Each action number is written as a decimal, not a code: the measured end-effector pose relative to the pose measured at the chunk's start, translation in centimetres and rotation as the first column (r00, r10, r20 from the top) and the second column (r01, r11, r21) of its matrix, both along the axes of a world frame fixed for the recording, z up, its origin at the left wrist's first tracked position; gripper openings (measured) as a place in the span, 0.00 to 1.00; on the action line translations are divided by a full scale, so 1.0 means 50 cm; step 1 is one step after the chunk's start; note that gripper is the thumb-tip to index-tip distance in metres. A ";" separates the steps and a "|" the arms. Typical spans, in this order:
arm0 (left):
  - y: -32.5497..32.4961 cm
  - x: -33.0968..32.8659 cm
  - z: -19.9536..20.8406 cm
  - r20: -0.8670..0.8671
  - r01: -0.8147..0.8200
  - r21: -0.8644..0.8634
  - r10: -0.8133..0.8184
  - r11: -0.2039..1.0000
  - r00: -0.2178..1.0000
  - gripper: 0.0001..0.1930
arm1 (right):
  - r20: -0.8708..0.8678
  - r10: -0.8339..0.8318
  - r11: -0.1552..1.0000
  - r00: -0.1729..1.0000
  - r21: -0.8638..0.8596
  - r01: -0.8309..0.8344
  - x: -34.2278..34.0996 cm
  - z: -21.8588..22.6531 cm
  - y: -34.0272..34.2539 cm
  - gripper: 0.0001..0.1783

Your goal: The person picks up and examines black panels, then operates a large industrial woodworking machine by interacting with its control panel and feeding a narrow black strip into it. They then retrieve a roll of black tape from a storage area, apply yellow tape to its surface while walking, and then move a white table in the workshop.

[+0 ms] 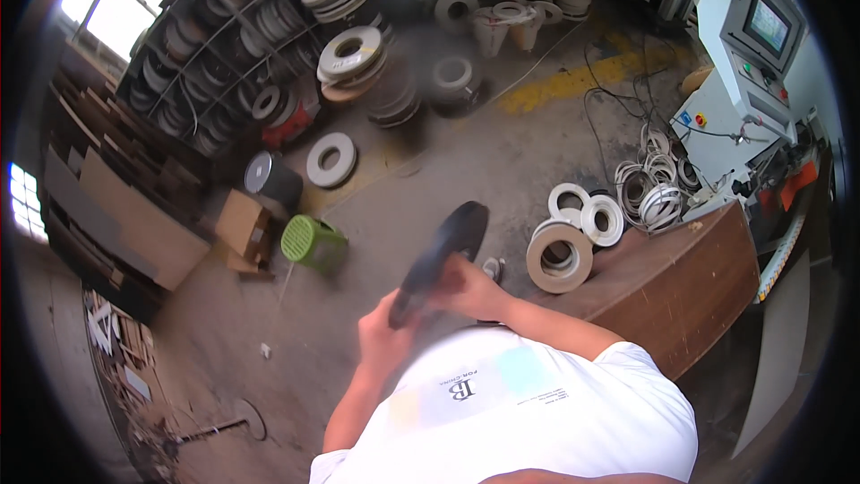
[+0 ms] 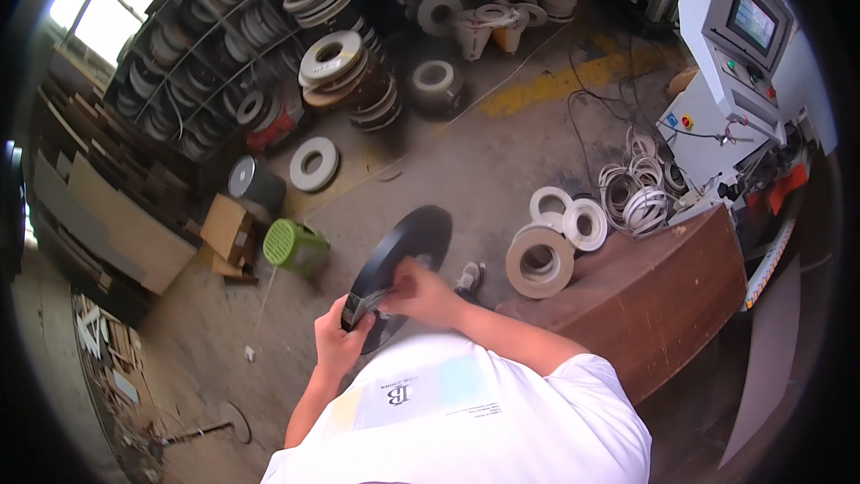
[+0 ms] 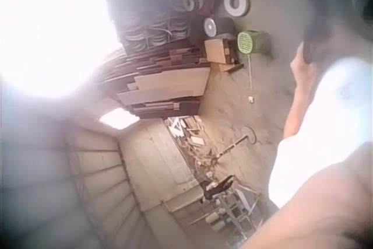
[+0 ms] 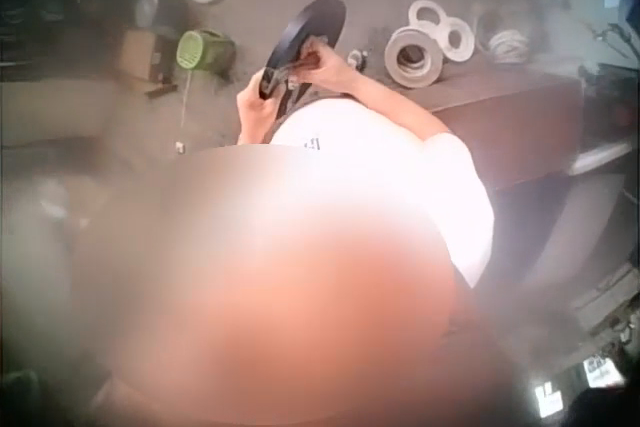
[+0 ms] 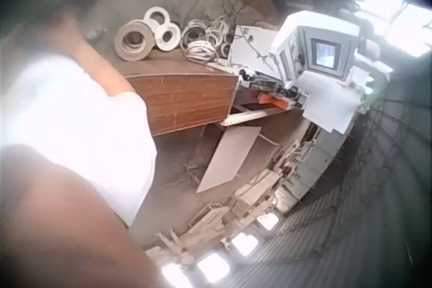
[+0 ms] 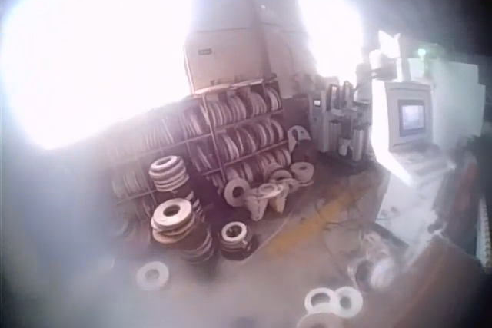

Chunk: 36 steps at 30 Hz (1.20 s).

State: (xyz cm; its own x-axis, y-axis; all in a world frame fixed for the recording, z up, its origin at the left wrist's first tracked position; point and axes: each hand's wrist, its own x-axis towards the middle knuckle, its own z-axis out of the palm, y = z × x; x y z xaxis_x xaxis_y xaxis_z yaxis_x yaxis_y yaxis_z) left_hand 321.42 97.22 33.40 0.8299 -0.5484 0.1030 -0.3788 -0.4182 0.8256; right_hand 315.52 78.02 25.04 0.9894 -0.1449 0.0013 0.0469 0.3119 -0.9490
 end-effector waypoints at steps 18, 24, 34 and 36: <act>-0.518 0.955 -0.624 -0.232 0.140 0.768 0.069 0.625 0.970 0.22 | -0.517 -0.696 0.621 0.499 -0.781 0.057 0.279 -0.466 -1.020 0.17; -0.898 1.185 -0.728 -0.211 0.118 0.763 0.072 0.636 0.975 0.17 | -0.843 -0.485 0.861 0.231 -0.415 0.294 0.309 -0.433 -1.154 0.15; -1.737 1.519 -0.612 -0.165 0.310 0.783 -0.300 0.540 0.940 0.18 | -0.689 -0.664 0.742 0.290 -0.656 0.138 0.536 -0.790 -1.609 0.17; -1.879 1.579 -0.627 -0.112 0.286 0.786 -0.329 0.547 0.938 0.18 | -0.670 -0.683 0.724 0.290 -0.674 0.148 0.559 -0.804 -1.762 0.15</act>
